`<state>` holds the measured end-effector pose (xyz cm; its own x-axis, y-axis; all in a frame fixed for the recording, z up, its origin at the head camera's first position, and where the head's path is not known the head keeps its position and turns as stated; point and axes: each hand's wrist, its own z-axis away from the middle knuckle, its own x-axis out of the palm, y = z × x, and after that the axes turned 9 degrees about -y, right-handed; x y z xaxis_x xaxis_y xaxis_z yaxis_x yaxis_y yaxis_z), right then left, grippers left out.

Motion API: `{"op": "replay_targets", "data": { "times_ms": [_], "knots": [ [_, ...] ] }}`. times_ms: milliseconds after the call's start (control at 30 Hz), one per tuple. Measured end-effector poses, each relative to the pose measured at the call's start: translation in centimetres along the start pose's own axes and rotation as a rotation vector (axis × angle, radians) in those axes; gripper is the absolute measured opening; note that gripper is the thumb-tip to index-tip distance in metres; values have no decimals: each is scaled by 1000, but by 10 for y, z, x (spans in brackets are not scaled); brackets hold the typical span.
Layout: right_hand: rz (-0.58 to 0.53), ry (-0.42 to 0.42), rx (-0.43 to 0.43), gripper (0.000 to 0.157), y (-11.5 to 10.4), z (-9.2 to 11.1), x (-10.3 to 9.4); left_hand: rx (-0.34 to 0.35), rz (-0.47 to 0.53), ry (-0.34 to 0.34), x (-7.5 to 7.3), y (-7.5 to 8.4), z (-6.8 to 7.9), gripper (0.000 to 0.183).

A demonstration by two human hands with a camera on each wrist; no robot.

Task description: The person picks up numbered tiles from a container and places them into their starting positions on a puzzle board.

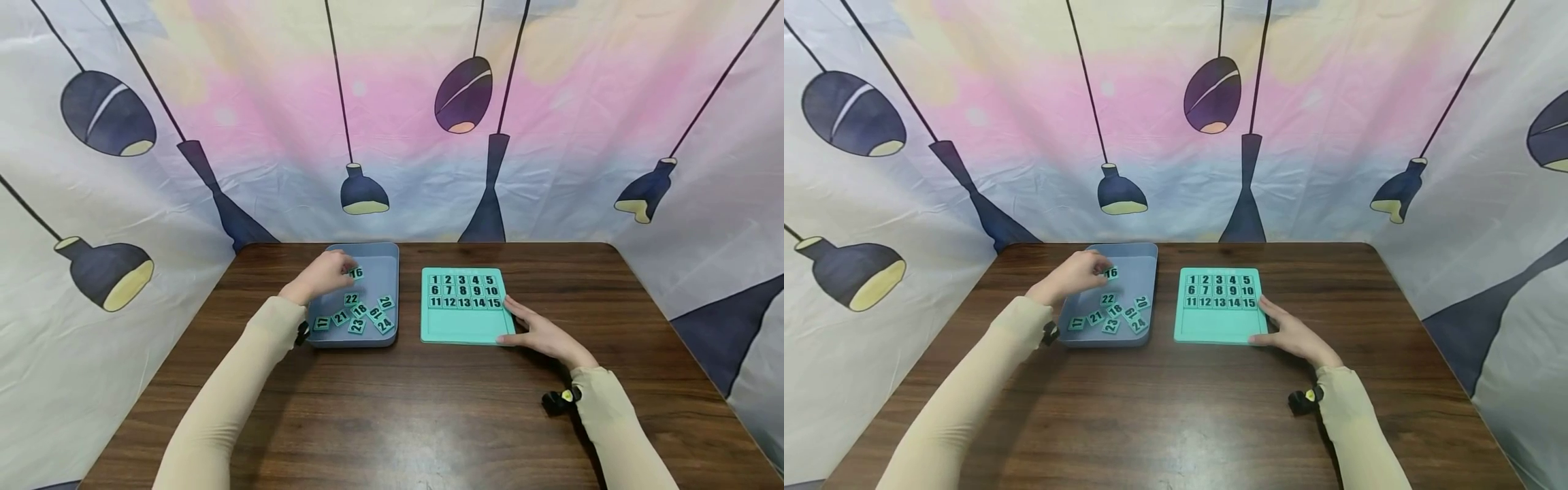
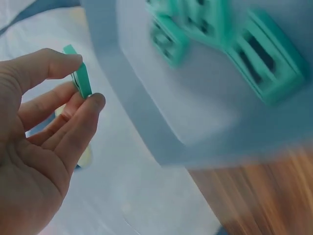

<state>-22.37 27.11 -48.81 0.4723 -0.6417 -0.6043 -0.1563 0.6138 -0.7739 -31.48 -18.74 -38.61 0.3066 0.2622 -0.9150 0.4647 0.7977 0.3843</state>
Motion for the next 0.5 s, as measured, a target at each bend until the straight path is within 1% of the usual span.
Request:
{"op": "replay_targets", "data": {
  "times_ms": [167, 233, 500],
  "knots": [
    [1, 0, 1, 103, 1, 0, -1, 33, 28, 7, 3, 30, -15, 36],
    [-5, 1, 3, 103, 1, 1, -1, 59, 31, 3, 5, 43, -21, 36],
    [-5, 4, 1, 104, 2, 0, -1, 135, 80, -23, 21, 92, -41, 36]
  ]
}}
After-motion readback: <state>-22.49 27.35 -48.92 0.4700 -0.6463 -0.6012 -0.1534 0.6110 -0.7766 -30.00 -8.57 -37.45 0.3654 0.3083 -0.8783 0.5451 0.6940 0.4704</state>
